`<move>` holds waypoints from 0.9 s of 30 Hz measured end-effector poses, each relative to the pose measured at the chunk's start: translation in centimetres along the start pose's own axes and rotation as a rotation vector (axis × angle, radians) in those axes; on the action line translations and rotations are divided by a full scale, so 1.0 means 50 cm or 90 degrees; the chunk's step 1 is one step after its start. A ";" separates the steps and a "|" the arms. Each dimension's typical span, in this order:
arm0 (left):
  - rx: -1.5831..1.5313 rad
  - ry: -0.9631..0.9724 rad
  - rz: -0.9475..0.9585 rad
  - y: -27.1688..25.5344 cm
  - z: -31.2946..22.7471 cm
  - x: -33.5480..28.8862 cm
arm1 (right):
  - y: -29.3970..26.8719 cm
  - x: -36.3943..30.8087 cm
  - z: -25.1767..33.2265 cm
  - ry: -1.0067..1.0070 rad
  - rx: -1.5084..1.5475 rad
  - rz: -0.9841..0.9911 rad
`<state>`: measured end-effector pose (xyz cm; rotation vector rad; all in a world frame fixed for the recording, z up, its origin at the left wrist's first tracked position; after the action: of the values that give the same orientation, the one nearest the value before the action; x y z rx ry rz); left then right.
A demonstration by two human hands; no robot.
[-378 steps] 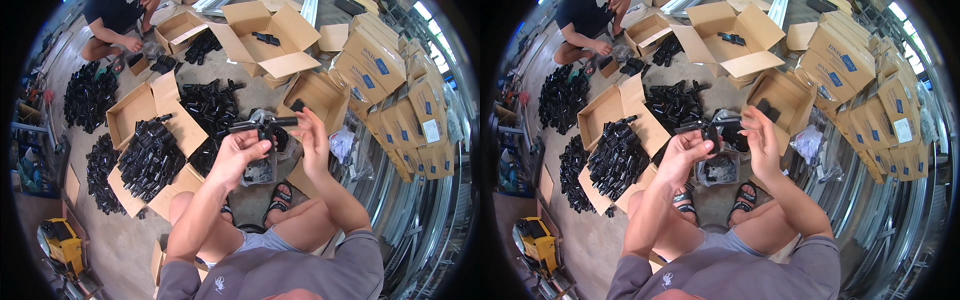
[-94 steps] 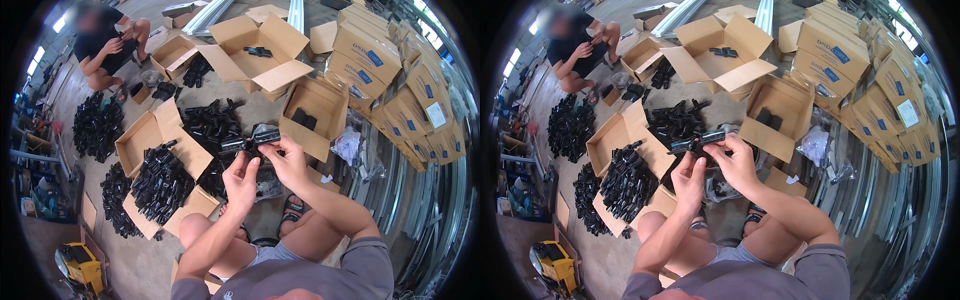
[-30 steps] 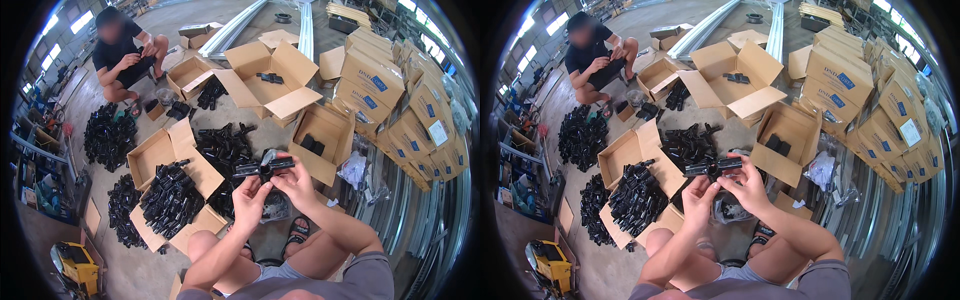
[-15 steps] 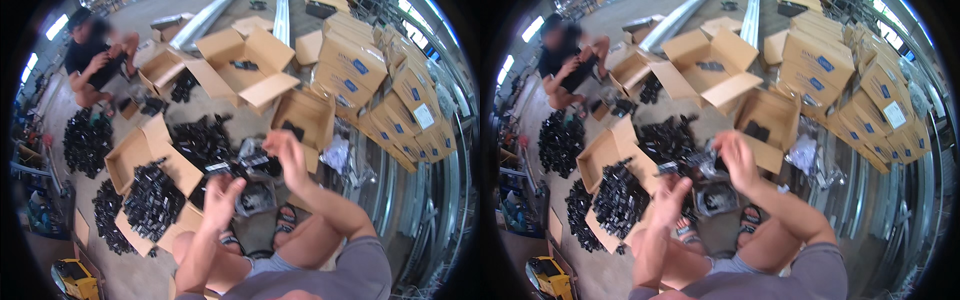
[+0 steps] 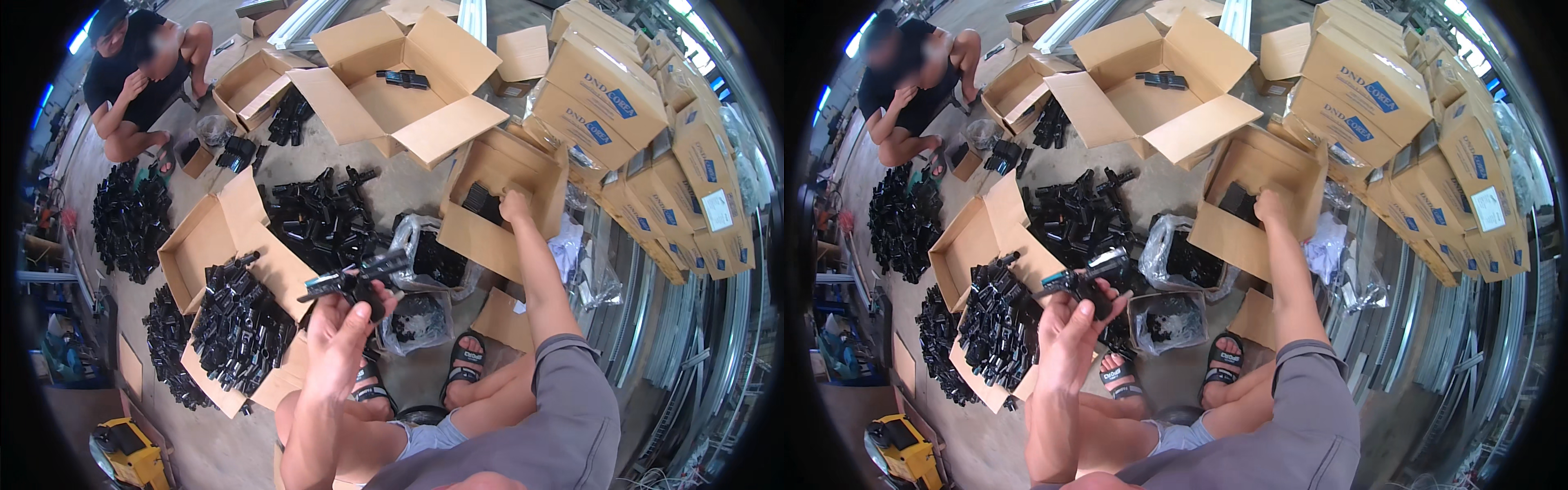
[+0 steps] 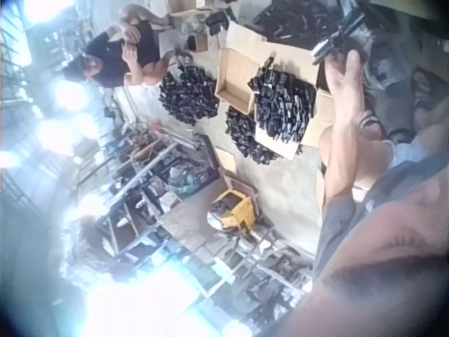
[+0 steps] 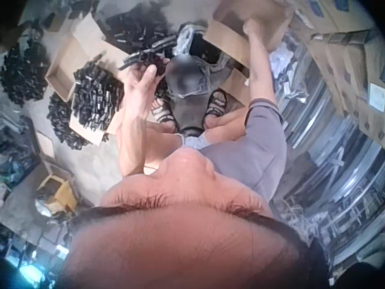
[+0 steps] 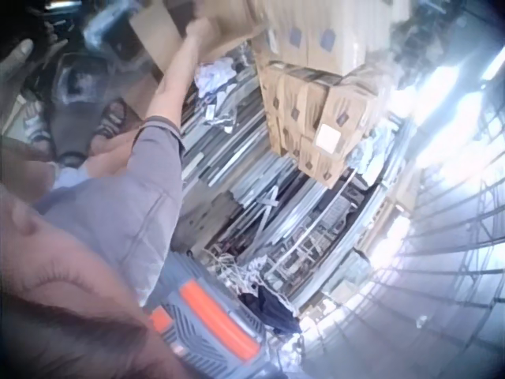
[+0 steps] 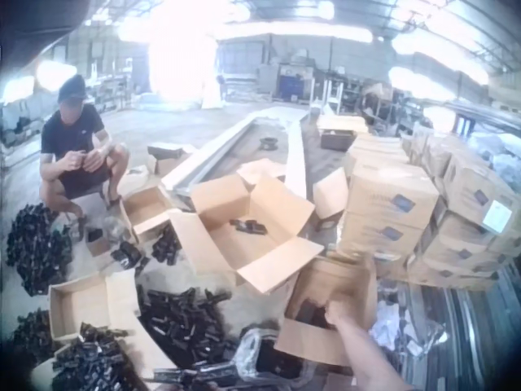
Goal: The person assembles black plastic joint components by hand, snapping pieces together and checking the fit before placing them into cardboard boxes on the floor.
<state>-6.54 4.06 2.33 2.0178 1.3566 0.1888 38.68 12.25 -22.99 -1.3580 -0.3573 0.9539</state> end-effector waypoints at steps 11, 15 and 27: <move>0.079 -0.161 0.019 0.006 0.019 0.048 | 0.042 0.096 -0.079 -0.048 0.001 0.054; -0.027 -0.188 0.015 0.022 0.008 0.046 | 0.021 0.099 -0.108 -0.045 -0.026 0.046; 0.460 0.123 0.027 0.042 0.017 0.008 | -0.292 -0.362 0.149 -0.145 0.835 0.358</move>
<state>-4.34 3.58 2.88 2.6729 1.6634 -0.1140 27.96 4.76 -2.35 -0.1098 0.4845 1.4172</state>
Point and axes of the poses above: each hand's wrist, its own x-axis towards the middle knuckle, its own y-axis out of the palm, z = x × y, the point moved 1 cm from there along x, towards the middle knuckle, and after that the axes turned 6 degrees about z, right-handed, at the moved point
